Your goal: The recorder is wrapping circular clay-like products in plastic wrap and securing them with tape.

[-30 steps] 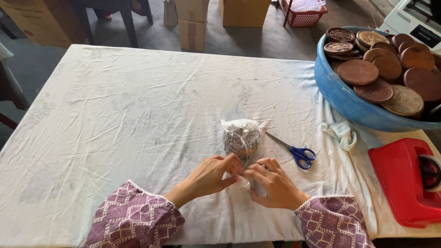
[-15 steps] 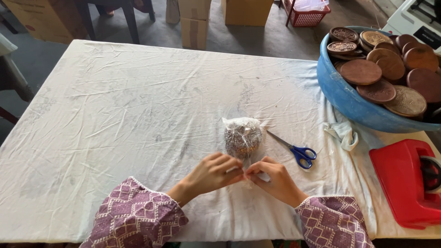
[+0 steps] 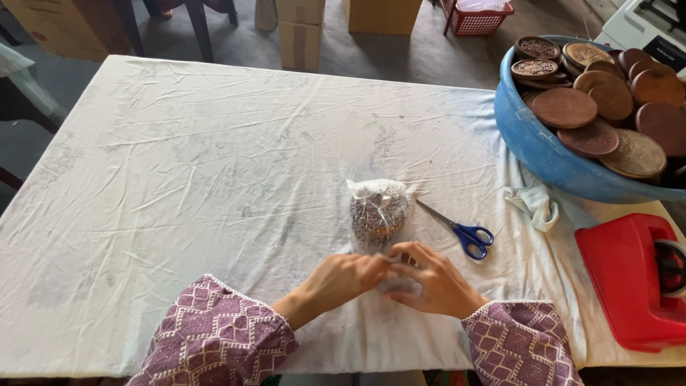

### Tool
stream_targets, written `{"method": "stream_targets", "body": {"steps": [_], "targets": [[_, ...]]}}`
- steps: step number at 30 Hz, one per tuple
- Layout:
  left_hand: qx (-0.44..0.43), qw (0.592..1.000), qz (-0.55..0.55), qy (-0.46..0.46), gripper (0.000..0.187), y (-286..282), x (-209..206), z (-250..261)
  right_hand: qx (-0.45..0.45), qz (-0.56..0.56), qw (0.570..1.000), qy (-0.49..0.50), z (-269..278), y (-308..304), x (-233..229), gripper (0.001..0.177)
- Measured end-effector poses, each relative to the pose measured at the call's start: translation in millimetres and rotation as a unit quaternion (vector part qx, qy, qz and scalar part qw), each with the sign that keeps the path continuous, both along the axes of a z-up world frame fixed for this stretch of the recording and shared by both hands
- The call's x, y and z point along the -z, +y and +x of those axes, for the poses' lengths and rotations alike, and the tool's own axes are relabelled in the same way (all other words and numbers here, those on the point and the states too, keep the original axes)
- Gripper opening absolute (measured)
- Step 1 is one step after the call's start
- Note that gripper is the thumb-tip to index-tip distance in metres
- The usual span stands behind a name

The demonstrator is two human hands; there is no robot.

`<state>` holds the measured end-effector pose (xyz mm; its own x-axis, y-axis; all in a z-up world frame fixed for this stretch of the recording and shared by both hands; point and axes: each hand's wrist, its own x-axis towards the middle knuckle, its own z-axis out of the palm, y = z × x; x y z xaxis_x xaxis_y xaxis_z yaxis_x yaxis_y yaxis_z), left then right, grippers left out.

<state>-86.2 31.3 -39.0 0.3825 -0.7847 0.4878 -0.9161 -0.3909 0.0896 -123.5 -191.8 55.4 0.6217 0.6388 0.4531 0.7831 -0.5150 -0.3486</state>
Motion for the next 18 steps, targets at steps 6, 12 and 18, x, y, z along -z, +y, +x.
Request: {"method": "stream_targets", "body": {"steps": [6,12,18], "targets": [[-0.057,0.961,-0.107,0.247,0.032,7.6,-55.1,-4.7,0.045,-0.014,0.997,-0.061,3.3,-6.3,7.2,0.025],[-0.011,0.979,-0.193,0.06,0.044,10.1,-62.4,-3.5,0.057,0.006,0.997,-0.048,2.3,-8.1,8.9,0.032],[-0.034,0.956,-0.191,0.218,0.039,7.8,-69.3,-1.3,0.068,0.092,0.993,0.03,9.5,-8.2,6.4,0.041]]}}
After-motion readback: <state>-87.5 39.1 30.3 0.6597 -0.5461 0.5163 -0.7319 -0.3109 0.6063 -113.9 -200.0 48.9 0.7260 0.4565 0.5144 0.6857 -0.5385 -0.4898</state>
